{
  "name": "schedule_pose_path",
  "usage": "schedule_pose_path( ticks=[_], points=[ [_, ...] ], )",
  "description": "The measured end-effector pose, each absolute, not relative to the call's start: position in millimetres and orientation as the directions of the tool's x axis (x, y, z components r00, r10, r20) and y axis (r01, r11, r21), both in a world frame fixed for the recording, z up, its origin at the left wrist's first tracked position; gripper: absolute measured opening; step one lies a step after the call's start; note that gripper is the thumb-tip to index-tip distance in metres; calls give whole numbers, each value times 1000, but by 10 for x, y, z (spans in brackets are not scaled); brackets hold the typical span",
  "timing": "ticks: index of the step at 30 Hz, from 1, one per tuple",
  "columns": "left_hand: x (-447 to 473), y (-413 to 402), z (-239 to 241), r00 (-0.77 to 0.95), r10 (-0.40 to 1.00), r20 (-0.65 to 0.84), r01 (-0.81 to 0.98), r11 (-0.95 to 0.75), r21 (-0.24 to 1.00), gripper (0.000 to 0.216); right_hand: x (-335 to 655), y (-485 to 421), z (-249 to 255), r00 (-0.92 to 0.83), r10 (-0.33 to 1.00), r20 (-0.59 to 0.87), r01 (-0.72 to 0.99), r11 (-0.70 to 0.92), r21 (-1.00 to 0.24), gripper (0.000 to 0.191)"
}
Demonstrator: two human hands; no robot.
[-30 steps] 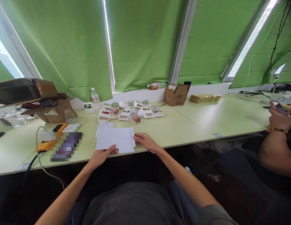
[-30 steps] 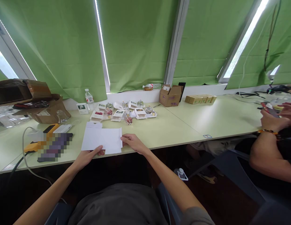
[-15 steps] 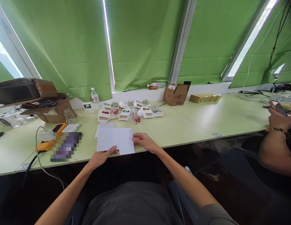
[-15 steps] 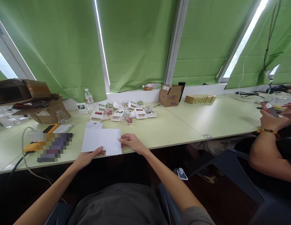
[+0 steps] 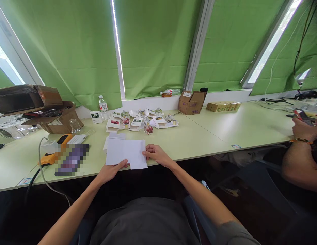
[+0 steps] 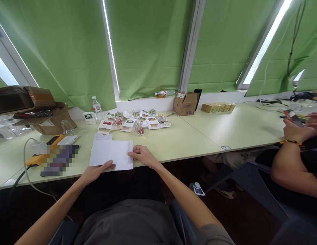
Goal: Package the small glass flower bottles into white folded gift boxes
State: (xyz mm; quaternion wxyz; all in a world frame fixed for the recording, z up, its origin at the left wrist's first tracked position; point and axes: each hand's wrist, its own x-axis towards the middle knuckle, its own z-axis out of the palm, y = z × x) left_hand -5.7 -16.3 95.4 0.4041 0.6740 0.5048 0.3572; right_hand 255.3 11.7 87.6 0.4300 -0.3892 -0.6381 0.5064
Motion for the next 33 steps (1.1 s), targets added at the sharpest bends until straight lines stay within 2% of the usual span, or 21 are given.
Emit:
schedule_pose_path(
  ticks=[7,15,21,23,26,28,29,33],
  points=[
    [-69,-168,958,256,966,42,376,-139,916,33,2517,100,854,-297,942,154,77,185,-980,42],
    [-40,-144,1006,326,928,181,324,-290,901,38,2551,73,905,-324,930,176,114,223,-968,45],
    [-29,-133,1020,329,923,200,289,-300,909,37,2578,95,892,-331,925,185,104,231,-967,54],
    [-26,-126,1013,324,925,199,277,-294,915,36,2579,93,884,-330,925,189,90,230,-969,59],
    [-20,-105,997,309,930,198,243,-278,929,34,2572,73,877,-326,916,233,14,251,-968,80],
    [-20,-89,984,305,932,196,225,-270,936,34,2565,60,873,-323,906,274,-26,281,-959,88],
    [-22,-81,978,308,932,194,220,-268,938,34,2562,57,871,-321,903,287,-22,296,-955,84],
    [-34,-61,955,308,933,183,211,-255,944,33,2562,67,860,-320,900,295,92,340,-936,49]
  ],
)
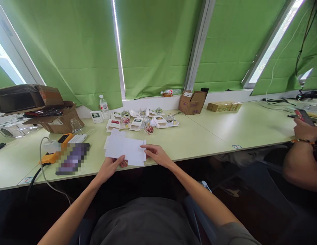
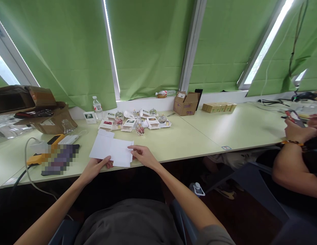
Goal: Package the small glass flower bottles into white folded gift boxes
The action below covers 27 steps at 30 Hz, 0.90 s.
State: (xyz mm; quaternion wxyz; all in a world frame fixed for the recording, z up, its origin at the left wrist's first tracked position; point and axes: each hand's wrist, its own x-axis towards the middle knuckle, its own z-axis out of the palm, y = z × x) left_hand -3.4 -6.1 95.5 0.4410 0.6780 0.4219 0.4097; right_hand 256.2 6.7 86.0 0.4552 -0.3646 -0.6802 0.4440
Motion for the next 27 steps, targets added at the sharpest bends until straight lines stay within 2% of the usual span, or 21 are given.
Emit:
schedule_pose_path(
  ticks=[3,8,10,12,17,23,27],
  points=[
    [-36,-58,947,288,943,169,207,-233,950,33,2585,73,866,-346,894,285,156,354,-922,48],
    [-38,-68,956,279,948,150,201,-210,957,33,2622,41,900,-445,856,263,236,396,-888,85],
    [-42,-71,959,283,947,151,202,-212,956,32,2619,25,904,-454,848,274,277,427,-861,94],
    [-46,-71,958,286,946,151,208,-215,954,32,2607,16,898,-442,851,284,307,442,-843,94],
    [-50,-55,942,288,946,152,218,-219,951,32,2595,11,889,-425,853,302,305,449,-840,77],
    [-50,-50,932,288,946,148,206,-212,955,32,2610,-10,914,-479,826,297,356,492,-795,105],
    [-49,-62,943,312,939,144,231,-222,947,32,2588,-11,892,-422,848,320,382,487,-785,88]
  ],
)
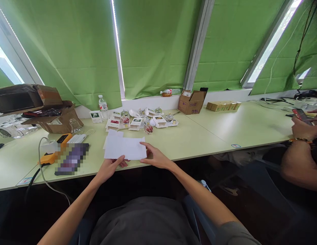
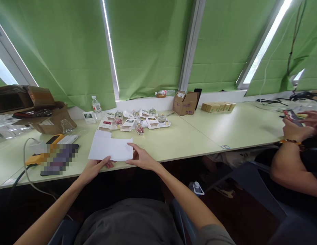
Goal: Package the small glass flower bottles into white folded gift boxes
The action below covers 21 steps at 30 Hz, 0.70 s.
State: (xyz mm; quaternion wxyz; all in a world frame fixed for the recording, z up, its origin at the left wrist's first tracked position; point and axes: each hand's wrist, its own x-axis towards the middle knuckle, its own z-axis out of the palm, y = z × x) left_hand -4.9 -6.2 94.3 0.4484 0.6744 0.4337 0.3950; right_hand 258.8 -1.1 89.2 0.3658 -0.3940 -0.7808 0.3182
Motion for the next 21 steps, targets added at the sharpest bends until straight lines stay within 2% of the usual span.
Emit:
schedule_pose_path(
  ticks=[3,10,16,21],
  points=[
    [-51,-68,946,333,931,151,229,-235,945,32,2575,-4,869,-397,855,334,372,482,-793,73],
    [-51,-78,949,328,935,136,252,-225,941,33,2553,27,831,-369,865,341,384,476,-791,54],
    [-59,-102,969,348,928,133,269,-235,934,33,2522,34,820,-345,862,373,403,495,-770,48],
    [-48,-107,976,339,930,142,263,-239,935,33,2514,18,824,-340,866,368,413,489,-769,50]
  ],
)
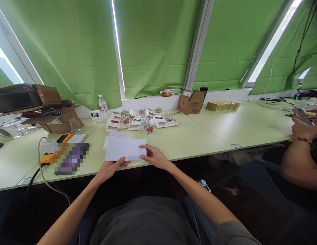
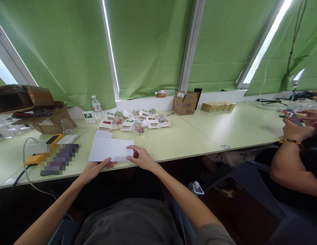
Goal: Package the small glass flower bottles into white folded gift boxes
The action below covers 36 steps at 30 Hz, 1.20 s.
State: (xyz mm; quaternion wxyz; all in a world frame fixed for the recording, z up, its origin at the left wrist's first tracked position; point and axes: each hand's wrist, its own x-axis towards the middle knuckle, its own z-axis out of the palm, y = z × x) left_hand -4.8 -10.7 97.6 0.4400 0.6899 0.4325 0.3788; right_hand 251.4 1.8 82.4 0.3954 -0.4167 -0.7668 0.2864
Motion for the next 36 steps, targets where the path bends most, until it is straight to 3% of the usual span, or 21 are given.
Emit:
schedule_pose_path(
  ticks=[13,24,36],
  points=[
    [-32,-64,952,319,930,181,264,-271,926,37,2516,-23,863,-303,883,359,210,430,-878,92],
    [-31,-50,944,333,919,210,235,-296,926,37,2580,50,797,-330,882,337,237,424,-874,76],
    [-51,-24,918,365,908,205,235,-303,923,36,2553,69,790,-315,889,331,162,394,-905,82]
  ],
)
